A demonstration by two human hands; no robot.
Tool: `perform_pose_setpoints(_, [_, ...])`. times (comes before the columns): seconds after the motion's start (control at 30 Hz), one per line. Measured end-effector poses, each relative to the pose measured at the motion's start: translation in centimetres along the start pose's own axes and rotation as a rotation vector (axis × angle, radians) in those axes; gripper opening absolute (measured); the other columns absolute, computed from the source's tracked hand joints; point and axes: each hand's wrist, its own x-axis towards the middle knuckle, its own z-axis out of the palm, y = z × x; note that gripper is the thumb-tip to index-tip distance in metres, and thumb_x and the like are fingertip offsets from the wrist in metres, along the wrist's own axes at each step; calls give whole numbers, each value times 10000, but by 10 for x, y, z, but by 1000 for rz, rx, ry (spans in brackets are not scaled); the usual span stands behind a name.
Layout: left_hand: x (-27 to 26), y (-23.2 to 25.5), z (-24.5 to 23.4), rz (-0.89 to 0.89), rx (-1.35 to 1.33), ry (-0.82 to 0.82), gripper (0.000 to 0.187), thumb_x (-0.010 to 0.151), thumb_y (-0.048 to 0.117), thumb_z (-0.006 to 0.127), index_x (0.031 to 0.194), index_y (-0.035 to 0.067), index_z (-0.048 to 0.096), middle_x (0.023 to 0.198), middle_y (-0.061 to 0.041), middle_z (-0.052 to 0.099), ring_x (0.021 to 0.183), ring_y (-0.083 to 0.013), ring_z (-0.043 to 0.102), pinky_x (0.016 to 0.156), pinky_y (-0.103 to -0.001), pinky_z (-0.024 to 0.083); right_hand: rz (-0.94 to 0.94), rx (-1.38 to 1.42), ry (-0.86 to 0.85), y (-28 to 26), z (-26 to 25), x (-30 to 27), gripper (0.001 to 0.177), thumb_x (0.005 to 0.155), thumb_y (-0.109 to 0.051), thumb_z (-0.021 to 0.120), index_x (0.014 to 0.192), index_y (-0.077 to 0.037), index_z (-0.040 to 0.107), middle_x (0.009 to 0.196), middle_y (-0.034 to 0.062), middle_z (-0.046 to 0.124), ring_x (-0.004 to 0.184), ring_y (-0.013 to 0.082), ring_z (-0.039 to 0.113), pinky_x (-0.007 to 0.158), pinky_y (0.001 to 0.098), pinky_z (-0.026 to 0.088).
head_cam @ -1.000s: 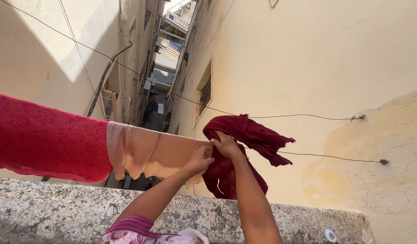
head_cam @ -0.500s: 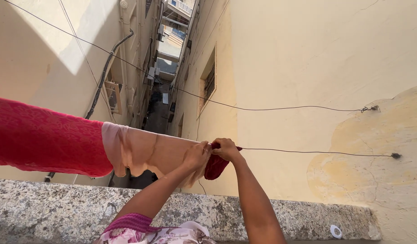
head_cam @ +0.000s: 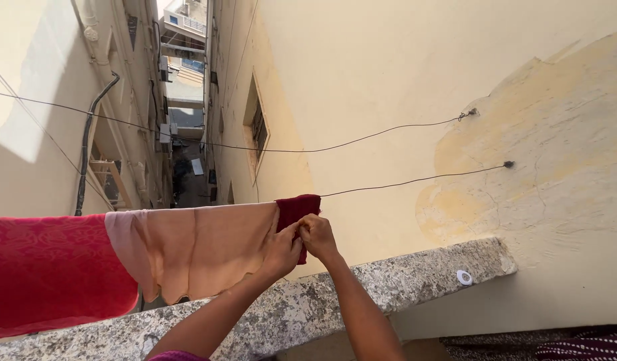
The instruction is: Hanging several pieces of clothing on a balcony clothesline.
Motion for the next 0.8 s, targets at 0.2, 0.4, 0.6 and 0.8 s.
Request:
perform_pose_setpoints(0.2, [-62, 6, 43, 153, 5, -127, 421, 895, 186, 617, 1291, 45, 619, 1187, -204, 700, 1068, -391, 663, 900, -495, 514, 212, 90, 93, -8, -32, -98, 87, 854, -88, 700, 866, -5, 723, 826, 133, 732, 690, 244, 719, 641, 363, 558])
perform_pose_setpoints(0.4, [-140, 47, 97, 309, 101, -427, 404, 882, 196, 617, 1269, 82, 636, 1138, -163, 717, 1037, -388, 669, 884, -503, 521, 314, 17, 212, 17, -74, -238, 87, 846, -73, 711, 875, 8, 721, 826, 145, 731, 716, 240, 712, 656, 366, 547])
perform_pose_setpoints(0.6, [-295, 98, 206, 460, 135, -802, 333, 885, 193, 632, 1196, 75, 649, 1059, -173, 727, 971, -404, 672, 821, -528, 523, 634, 28, 368, 13, -131, -470, 63, 848, -43, 682, 885, -8, 720, 865, 109, 740, 752, 207, 726, 678, 354, 568])
perform_pose_setpoints(0.8, [-490, 164, 286, 610, 100, -1235, 358, 882, 177, 602, 1225, 84, 642, 983, -182, 743, 857, -382, 707, 743, -500, 558, 1073, -3, 682, -50, -160, -717, 64, 900, -43, 688, 884, 16, 705, 837, 114, 735, 690, 201, 677, 620, 355, 547])
